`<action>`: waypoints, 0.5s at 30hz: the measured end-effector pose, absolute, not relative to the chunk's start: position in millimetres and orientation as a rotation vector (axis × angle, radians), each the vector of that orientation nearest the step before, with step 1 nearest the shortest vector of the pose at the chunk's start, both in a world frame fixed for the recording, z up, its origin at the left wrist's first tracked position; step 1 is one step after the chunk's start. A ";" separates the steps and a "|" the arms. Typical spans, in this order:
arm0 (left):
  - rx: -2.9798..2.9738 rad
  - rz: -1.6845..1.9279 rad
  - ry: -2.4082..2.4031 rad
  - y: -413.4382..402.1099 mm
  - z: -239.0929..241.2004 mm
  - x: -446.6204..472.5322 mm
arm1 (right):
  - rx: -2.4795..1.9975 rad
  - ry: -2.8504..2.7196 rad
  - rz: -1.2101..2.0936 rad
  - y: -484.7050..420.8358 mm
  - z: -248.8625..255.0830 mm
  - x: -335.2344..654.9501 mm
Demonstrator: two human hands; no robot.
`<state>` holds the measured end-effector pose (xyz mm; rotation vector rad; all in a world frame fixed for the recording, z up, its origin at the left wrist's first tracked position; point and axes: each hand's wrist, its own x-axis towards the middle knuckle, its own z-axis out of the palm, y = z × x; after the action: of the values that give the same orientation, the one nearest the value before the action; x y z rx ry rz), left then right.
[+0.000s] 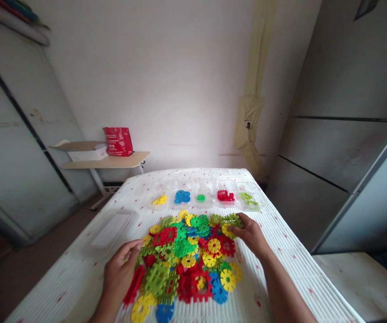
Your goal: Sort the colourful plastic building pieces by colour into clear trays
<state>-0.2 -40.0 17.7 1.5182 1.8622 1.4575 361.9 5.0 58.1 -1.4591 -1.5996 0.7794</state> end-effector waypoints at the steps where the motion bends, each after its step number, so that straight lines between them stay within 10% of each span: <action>1: 1.518 1.461 1.864 -39.8 17.8 -0.2 | -1.485 -1.637 0.672 5.7 56.0 358.9; 15: 1.523 1.467 1.856 -39.0 15.5 -1.1 | -1.440 -1.855 0.665 3.9 52.5 350.2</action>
<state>-1.1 -39.0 15.5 1.5231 1.8558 1.4669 350.2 3.9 52.5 -1.4401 -1.8554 0.6652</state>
